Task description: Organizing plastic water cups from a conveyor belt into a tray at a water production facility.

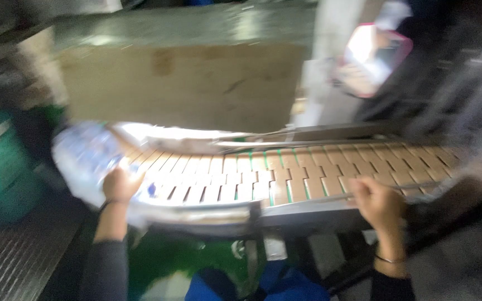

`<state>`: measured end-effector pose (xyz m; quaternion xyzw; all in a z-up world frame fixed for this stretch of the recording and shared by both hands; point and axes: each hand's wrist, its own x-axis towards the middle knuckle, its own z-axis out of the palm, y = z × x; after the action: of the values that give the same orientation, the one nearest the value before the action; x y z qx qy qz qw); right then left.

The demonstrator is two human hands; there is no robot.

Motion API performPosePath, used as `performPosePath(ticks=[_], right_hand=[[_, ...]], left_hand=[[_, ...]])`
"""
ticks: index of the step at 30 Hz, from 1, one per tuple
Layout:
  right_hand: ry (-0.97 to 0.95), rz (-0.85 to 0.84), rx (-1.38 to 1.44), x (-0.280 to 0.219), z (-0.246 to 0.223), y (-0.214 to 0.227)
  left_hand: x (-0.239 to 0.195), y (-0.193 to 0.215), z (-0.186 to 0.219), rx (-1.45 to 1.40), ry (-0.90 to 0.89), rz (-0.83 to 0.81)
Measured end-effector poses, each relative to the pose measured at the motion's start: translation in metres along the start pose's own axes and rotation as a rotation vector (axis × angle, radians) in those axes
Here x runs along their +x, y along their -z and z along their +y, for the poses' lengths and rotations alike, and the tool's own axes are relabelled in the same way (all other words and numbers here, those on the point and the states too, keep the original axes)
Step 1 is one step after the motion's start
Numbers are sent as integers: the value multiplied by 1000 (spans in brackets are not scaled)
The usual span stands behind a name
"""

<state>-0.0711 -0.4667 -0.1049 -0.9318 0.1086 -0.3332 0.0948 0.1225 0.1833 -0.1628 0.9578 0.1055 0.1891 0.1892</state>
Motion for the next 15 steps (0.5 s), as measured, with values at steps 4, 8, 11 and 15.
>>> performPosePath(ticks=[4,8,11,15], right_hand=[[-44,-9,217,2,-18,25],[-30,-123,86,4,-22,21],[-118,-166,184,17,-32,22],[266,-31,324,29,-98,19]], left_hand=[[-39,22,65,-98,-155,-148],[-86,53,103,-578,-413,94],[-68,43,111,-754,-480,635],[-40,16,105,-910,-151,1014]])
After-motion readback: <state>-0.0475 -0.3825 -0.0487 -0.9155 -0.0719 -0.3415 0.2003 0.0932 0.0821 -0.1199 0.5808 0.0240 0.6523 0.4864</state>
